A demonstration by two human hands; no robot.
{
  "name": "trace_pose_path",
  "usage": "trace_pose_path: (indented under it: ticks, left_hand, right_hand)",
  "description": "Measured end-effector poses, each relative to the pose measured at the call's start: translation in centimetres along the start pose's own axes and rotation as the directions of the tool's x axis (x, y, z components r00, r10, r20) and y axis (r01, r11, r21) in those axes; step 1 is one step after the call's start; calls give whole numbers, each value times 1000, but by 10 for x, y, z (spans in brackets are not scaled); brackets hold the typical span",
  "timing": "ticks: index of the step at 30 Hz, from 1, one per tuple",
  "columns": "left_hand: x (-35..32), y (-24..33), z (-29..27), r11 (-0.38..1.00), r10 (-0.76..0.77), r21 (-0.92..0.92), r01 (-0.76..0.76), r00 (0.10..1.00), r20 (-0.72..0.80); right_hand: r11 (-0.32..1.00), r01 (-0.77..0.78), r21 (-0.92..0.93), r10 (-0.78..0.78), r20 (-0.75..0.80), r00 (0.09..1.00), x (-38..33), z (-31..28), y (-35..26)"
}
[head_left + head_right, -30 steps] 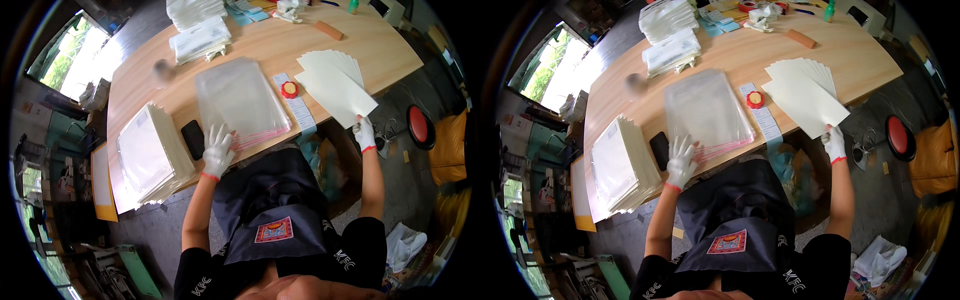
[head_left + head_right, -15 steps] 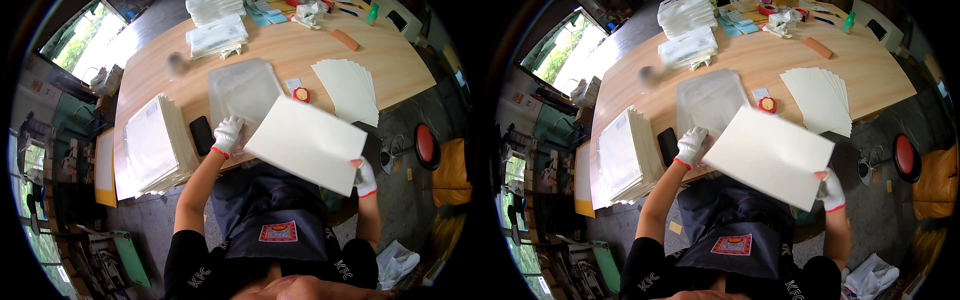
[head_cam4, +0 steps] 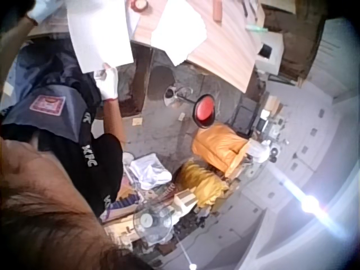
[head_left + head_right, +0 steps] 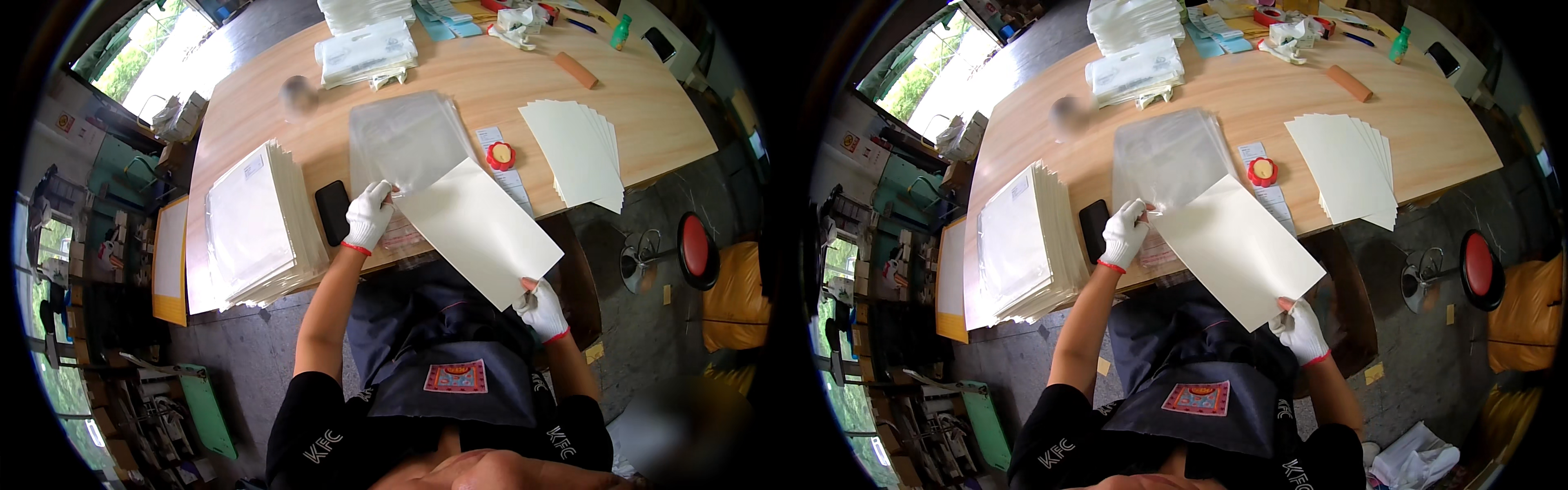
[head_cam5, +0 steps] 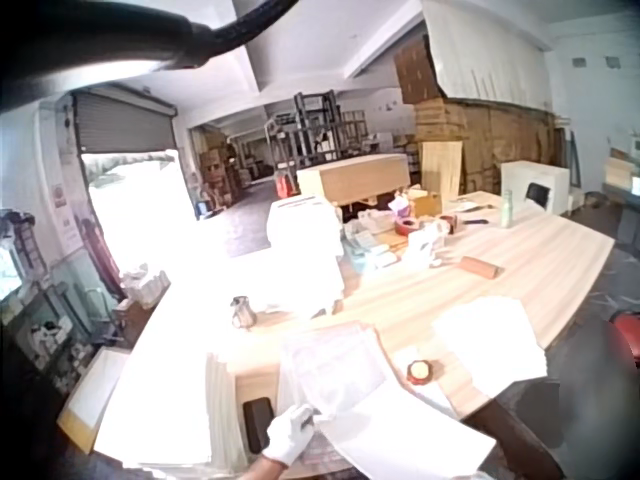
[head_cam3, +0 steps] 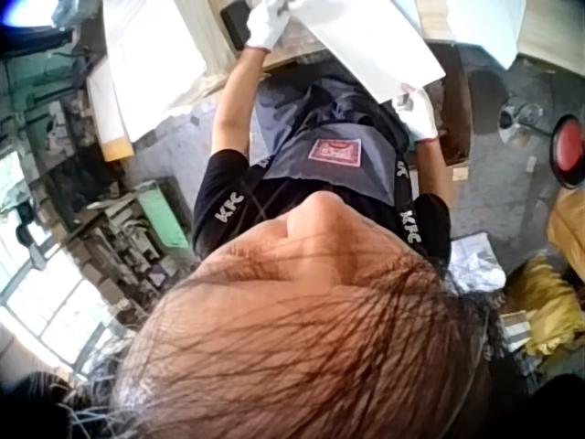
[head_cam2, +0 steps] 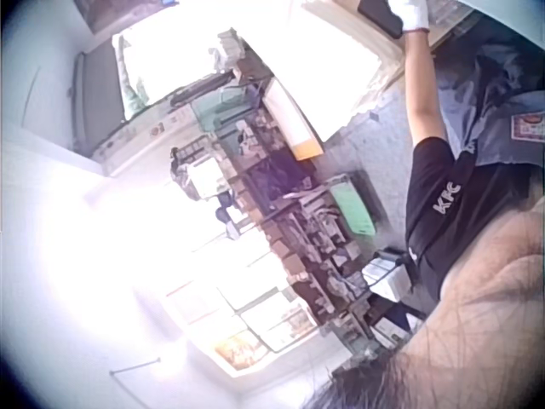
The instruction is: The person places white rectangular sheets into clear plastic bags on a wooden table. They smooth the sheets inside the bags and seal them. The person then stacks the filled bags and moves them to a different location in the room.
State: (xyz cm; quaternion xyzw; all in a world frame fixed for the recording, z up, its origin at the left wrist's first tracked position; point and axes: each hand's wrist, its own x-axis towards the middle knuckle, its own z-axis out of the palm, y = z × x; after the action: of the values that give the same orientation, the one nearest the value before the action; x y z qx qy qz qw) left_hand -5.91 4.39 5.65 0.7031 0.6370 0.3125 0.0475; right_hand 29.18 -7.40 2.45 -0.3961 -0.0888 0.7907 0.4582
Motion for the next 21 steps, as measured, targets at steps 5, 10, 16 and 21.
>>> trace_pose_path:
  ticks: [5,10,16,21]
  left_hand:
    - [-26,16,1,980,129,-152,-132,991,-30]
    - [-52,53,42,537,-582,-830,151,779,-235]
    - [-66,36,61,123,-576,-892,434,763,292]
    - [-128,52,65,256,-436,-844,471,836,333]
  right_hand:
    - [998,-56,8,53,183,982,1,11,13]
    - [988,33,-150,-11,147,989,-2,30,17]
    - [961,42,-275,15,201,979,1,46,1]
    - [949,-6,-314,59,159,986,24,29,12]
